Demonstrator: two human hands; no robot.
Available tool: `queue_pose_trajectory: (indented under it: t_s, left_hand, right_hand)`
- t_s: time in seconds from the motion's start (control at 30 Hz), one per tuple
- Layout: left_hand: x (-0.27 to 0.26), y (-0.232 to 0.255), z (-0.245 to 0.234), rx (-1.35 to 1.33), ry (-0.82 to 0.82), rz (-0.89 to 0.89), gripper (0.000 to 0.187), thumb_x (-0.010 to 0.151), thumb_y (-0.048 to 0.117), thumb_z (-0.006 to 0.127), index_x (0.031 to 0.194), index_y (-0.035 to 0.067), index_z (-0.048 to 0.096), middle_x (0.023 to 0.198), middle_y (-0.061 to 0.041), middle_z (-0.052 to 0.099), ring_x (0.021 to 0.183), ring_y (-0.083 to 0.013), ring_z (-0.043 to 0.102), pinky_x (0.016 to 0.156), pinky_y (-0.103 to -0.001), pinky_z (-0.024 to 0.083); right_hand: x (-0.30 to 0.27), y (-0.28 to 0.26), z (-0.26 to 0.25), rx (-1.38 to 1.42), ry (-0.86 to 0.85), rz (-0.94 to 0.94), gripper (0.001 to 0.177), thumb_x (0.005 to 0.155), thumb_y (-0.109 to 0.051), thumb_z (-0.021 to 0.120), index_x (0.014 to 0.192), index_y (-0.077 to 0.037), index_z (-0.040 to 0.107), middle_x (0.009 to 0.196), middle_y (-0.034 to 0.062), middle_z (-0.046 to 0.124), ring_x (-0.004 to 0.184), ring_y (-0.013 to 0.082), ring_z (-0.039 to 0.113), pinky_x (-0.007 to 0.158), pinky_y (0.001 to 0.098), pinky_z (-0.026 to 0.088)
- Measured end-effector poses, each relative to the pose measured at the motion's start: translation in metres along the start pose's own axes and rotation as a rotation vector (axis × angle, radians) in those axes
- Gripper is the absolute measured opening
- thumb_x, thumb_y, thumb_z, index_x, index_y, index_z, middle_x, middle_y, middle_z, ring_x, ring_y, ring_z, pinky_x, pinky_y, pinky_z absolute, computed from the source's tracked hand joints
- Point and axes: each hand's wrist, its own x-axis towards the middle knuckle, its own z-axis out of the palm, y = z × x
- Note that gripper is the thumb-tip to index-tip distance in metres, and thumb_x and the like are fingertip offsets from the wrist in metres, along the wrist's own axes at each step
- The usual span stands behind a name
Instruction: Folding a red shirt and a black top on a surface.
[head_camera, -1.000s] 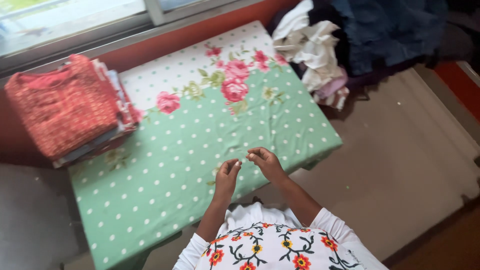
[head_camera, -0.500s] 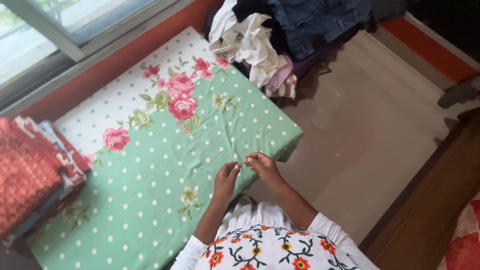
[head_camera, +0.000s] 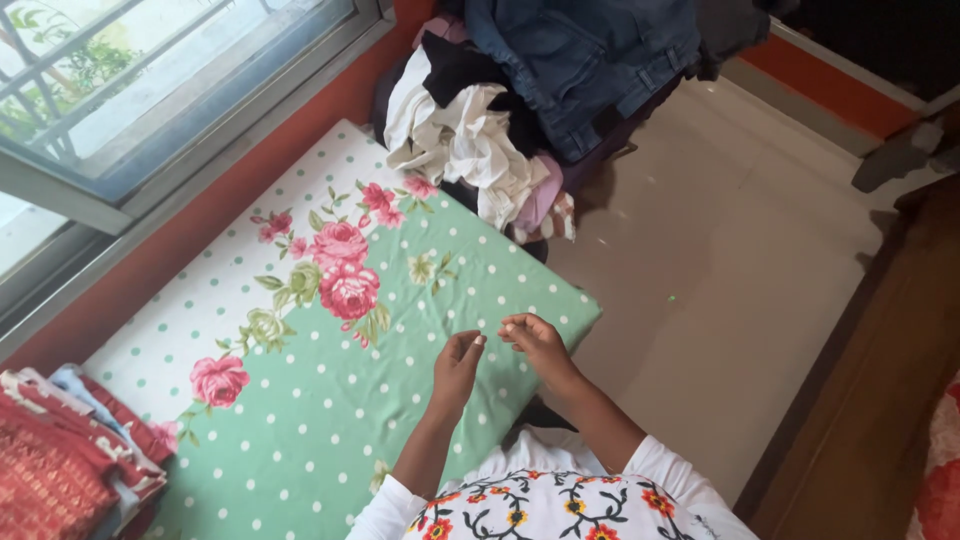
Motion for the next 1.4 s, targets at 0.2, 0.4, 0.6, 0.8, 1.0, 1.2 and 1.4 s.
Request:
queue_pose_trajectory:
  t_s: [0.2,0.4,0.6,0.8,1.0,1.2,1.4]
  left_hand:
    - [0.05,-0.008,0.03,0.058,0.036,0.05,0.036,0.097,0.028,0.069,0.12,0.001,0.069,0.104,-0.011,0.074,0.095,-0.0143,0.067,0.086,-0.031,0.054]
    - [0.099,0.032,0.066,0.094,0.098,0.122,0.035,0.096,0.028,0.069,0.119,0.002,0.068,0.101,-0.008,0.076,0.091,-0.0127,0.07,0.081,-0.029,0.056]
    - [0.167,0.066,0.086,0.092,0.142,0.209,0.032,0.097,0.025,0.068,0.118,0.0,0.068,0.104,-0.007,0.077,0.093,-0.0118,0.071,0.085,-0.029,0.056]
    - [0.22,0.11,0.087,0.162,0.293,0.187,0.034,0.094,0.024,0.07,0.12,0.001,0.068,0.099,-0.01,0.076,0.087,-0.015,0.07,0.08,-0.03,0.056]
    - [0.274,0.152,0.08,0.211,0.469,0.35,0.04,0.094,0.021,0.071,0.125,0.0,0.06,0.118,-0.015,0.068,0.099,-0.0229,0.071,0.083,-0.033,0.059]
    - [0.309,0.208,0.087,0.217,0.596,0.535,0.064,0.084,0.009,0.069,0.143,0.0,0.044,0.134,-0.021,0.05,0.108,-0.0295,0.06,0.081,-0.037,0.058]
    - [0.366,0.215,0.079,0.401,0.728,0.562,0.054,0.087,0.02,0.078,0.132,0.0,0.057,0.107,-0.019,0.064,0.094,-0.0307,0.063,0.084,-0.042,0.052]
  right_hand:
    - [0.058,-0.012,-0.029,-0.035,0.01,-0.032,0.03,0.098,-0.027,0.062,0.118,-0.006,0.067,0.11,0.0047,0.073,0.102,0.0133,0.068,0.091,0.0318,0.051]
    - [0.144,-0.028,-0.051,-0.173,0.018,-0.188,0.029,0.093,-0.02,0.072,0.117,-0.004,0.069,0.101,0.0011,0.069,0.092,0.0086,0.062,0.079,0.0269,0.051]
    - [0.215,-0.08,-0.054,-0.576,0.142,-0.501,0.048,0.084,-0.02,0.079,0.125,-0.003,0.063,0.116,0.0123,0.066,0.105,0.0233,0.063,0.091,0.037,0.052]
    - [0.241,-0.156,-0.022,-0.924,0.26,-0.797,0.078,0.075,-0.015,0.081,0.145,-0.005,0.046,0.143,0.0229,0.048,0.132,0.0433,0.046,0.111,0.0532,0.038]
    - [0.271,-0.199,0.001,-1.06,0.305,-0.93,0.086,0.074,-0.012,0.078,0.151,-0.005,0.04,0.151,0.0322,0.036,0.133,0.0525,0.039,0.109,0.0589,0.033]
    - [0.328,-0.185,-0.031,-0.993,0.466,-0.921,0.075,0.079,-0.001,0.066,0.152,-0.008,0.045,0.151,0.0277,0.042,0.137,0.0494,0.042,0.116,0.0578,0.033]
    - [0.337,-0.19,-0.051,-0.93,0.474,-0.793,0.058,0.08,-0.003,0.066,0.137,-0.003,0.054,0.128,0.0233,0.056,0.12,0.0448,0.053,0.104,0.0534,0.042]
